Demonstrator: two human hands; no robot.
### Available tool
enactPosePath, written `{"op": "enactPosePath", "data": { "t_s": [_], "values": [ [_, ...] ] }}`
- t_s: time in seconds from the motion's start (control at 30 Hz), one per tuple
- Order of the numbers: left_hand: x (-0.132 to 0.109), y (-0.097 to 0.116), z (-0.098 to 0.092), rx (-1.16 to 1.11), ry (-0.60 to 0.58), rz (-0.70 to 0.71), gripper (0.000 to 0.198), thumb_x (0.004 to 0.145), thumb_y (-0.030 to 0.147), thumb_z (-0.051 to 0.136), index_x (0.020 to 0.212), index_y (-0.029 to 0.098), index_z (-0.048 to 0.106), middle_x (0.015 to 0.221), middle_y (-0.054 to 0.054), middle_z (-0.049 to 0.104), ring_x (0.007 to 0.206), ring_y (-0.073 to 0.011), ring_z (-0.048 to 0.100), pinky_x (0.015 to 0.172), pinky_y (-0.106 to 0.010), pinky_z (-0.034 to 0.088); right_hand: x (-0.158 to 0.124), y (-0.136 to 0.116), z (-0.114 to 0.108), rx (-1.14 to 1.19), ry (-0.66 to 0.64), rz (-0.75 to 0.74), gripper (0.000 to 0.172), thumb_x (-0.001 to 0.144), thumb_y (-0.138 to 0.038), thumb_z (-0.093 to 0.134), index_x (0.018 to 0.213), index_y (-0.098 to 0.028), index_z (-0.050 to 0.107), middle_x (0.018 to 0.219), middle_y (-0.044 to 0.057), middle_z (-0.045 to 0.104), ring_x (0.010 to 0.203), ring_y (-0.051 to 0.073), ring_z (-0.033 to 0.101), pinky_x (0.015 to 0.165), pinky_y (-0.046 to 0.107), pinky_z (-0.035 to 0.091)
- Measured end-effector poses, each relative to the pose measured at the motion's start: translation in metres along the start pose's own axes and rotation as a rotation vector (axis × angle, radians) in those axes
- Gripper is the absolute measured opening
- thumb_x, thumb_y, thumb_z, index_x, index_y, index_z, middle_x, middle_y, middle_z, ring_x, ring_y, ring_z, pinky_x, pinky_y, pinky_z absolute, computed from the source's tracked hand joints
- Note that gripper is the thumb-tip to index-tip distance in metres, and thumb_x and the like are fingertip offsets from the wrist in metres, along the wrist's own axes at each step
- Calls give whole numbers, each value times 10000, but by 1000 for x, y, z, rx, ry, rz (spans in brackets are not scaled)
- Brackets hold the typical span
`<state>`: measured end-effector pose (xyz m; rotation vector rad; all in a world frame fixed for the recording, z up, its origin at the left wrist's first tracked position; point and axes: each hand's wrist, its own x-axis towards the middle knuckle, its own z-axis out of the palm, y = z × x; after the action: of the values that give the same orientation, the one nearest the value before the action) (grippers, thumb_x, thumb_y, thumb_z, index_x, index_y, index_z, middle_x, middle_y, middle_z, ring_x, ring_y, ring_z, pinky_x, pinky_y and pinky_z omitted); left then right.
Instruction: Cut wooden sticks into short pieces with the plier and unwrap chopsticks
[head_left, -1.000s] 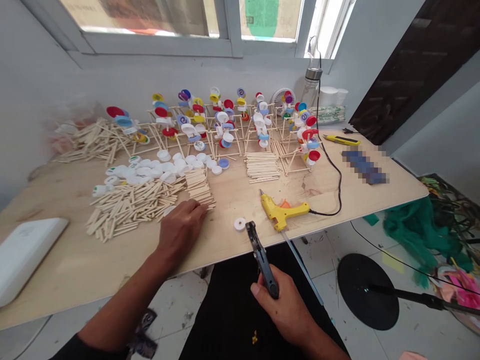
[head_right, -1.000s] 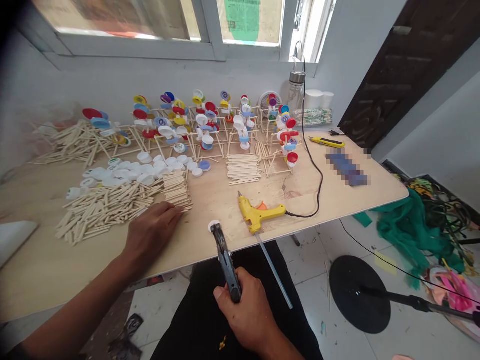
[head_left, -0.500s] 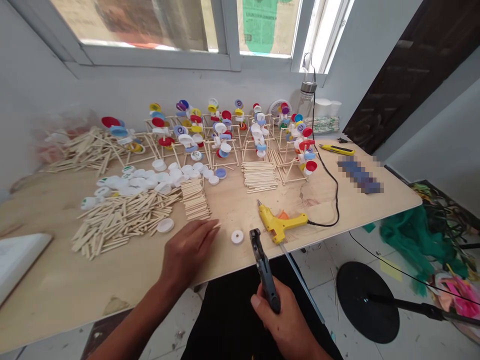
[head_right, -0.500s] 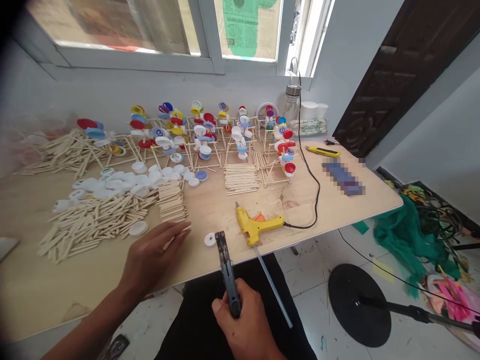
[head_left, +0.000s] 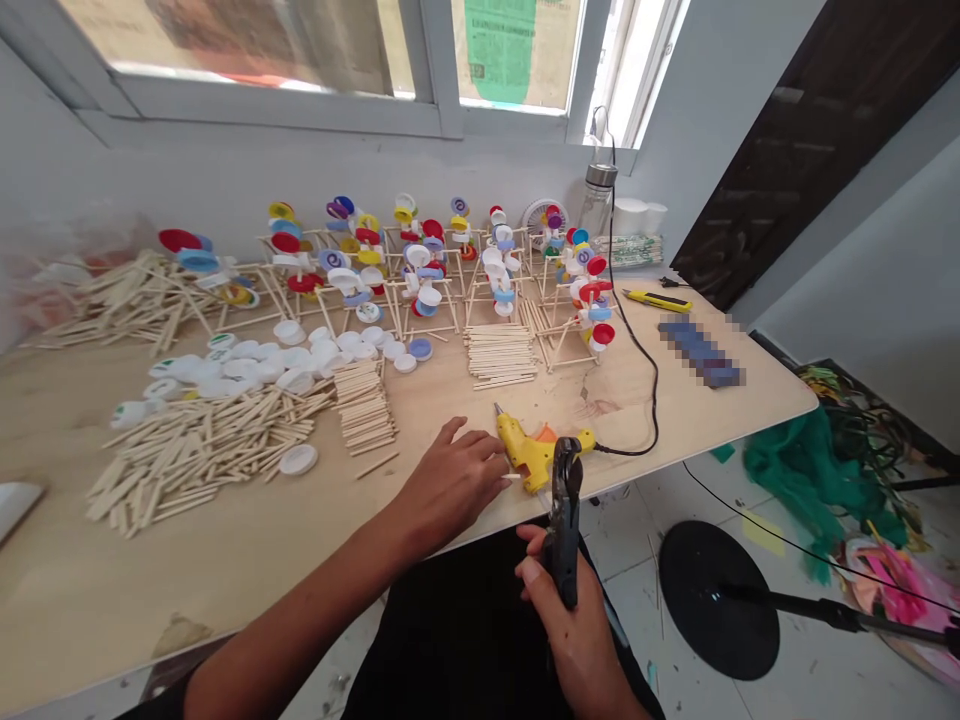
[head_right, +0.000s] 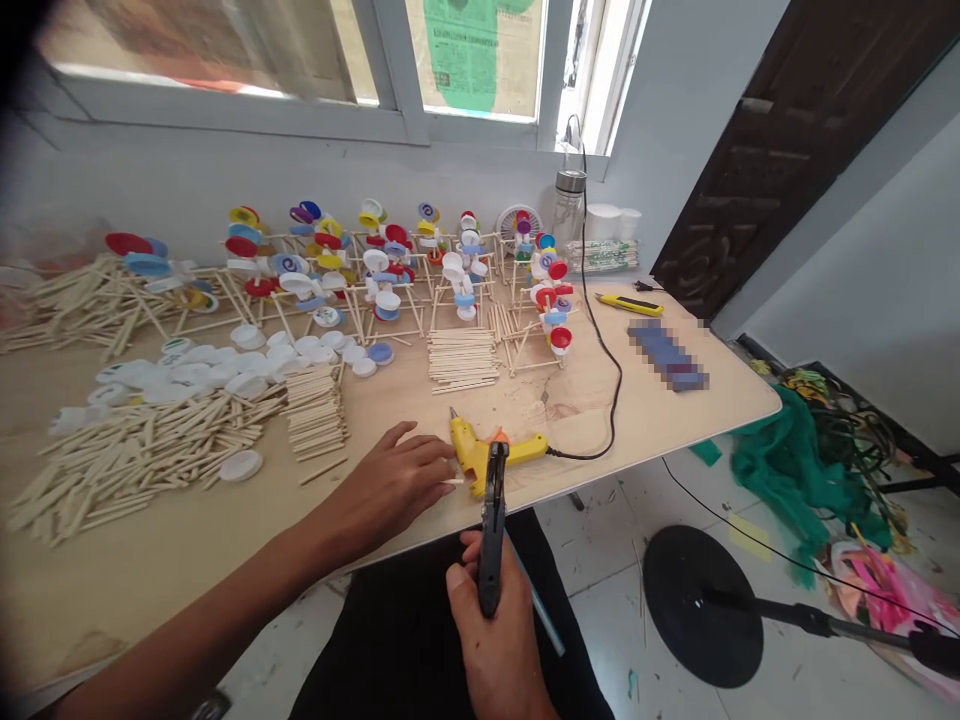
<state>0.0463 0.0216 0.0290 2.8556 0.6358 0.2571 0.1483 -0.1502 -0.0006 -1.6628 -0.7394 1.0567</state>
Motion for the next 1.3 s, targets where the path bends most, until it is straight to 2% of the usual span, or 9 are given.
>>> {"op": "enactPosePath", "data": {
  "t_s": [0.27, 0.47, 0.57, 0.7, 0.8, 0.9, 1.1, 1.2, 1.3],
  "values": [
    [30, 22, 11, -32, -1, 17, 192, 904, 191, 537, 971, 253, 706, 982, -59, 689, 1021, -226, 608, 1007, -483, 323, 7, 6, -23, -19, 90, 17, 349, 866, -496, 557, 1037, -196, 606, 1231, 111, 612, 1002, 256, 602, 829, 344, 494],
    [69, 46, 26, -19, 58, -3, 149, 893, 261, 585, 944, 232, 722, 937, -77, 689, 956, -245, 621, 962, -487, 334, 34, 3, -65, -31, 327, 2, 462, 791, -590, 604, 980, -172, 648, 993, 100, 688, 841, 251, 620, 796, 365, 494],
    [96, 55, 32, -22, 91, -20, 176, 904, 300, 572, 909, 211, 724, 944, -92, 692, 976, -261, 618, 958, -493, 337, 54, -2, -86, -18, 376, -23, 496, 766, -607, 623, 962, -153, 661, 871, 83, 684, 768, 234, 613, 719, 345, 501],
    [114, 65, 39, -34, 137, -66, 228, 919, 286, 535, 842, 159, 708, 925, -115, 693, 937, -268, 622, 956, -510, 345, 67, -10, -102, -18, 396, -57, 505, 778, -586, 628, 1023, -145, 646, 901, 85, 673, 804, 238, 619, 732, 349, 504],
    [97, 68, 38, -61, 166, -69, 216, 926, 269, 520, 832, 173, 689, 911, -84, 696, 918, -231, 615, 971, -471, 356, 58, -11, -101, -47, 323, -55, 461, 804, -572, 612, 1001, -157, 639, 952, 97, 670, 853, 251, 623, 761, 353, 505],
    [54, 63, 32, -117, 273, -70, 246, 944, 260, 473, 823, 191, 676, 798, -53, 676, 812, -197, 596, 890, -409, 409, 39, -6, -94, -79, 200, -18, 404, 833, -552, 595, 980, -175, 616, 933, 89, 667, 858, 244, 622, 788, 342, 500],
    [-31, 25, 18, -34, 512, -304, 258, 969, 261, 411, 1009, 183, 654, 722, -28, 677, 683, -183, 606, 722, -342, 449, 21, -5, -70, -122, -7, 13, 335, 871, -509, 564, 955, -188, 609, 841, 49, 617, 800, 212, 601, 725, 291, 493],
    [-39, 4, 12, 21, 548, -409, 284, 971, 298, 396, 1068, 182, 637, 705, -20, 690, 654, -191, 612, 707, -328, 454, 27, -9, -62, -138, -47, -29, 319, 867, -495, 568, 935, -186, 611, 799, 34, 597, 771, 196, 586, 699, 275, 490],
    [-19, -15, 5, 47, 406, -487, 258, 956, 303, 423, 1038, 177, 633, 709, -19, 704, 679, -204, 632, 711, -323, 449, 31, -11, -59, -138, -60, -68, 320, 861, -502, 568, 915, -188, 603, 767, 30, 595, 760, 195, 581, 691, 269, 496]
  ]
}}
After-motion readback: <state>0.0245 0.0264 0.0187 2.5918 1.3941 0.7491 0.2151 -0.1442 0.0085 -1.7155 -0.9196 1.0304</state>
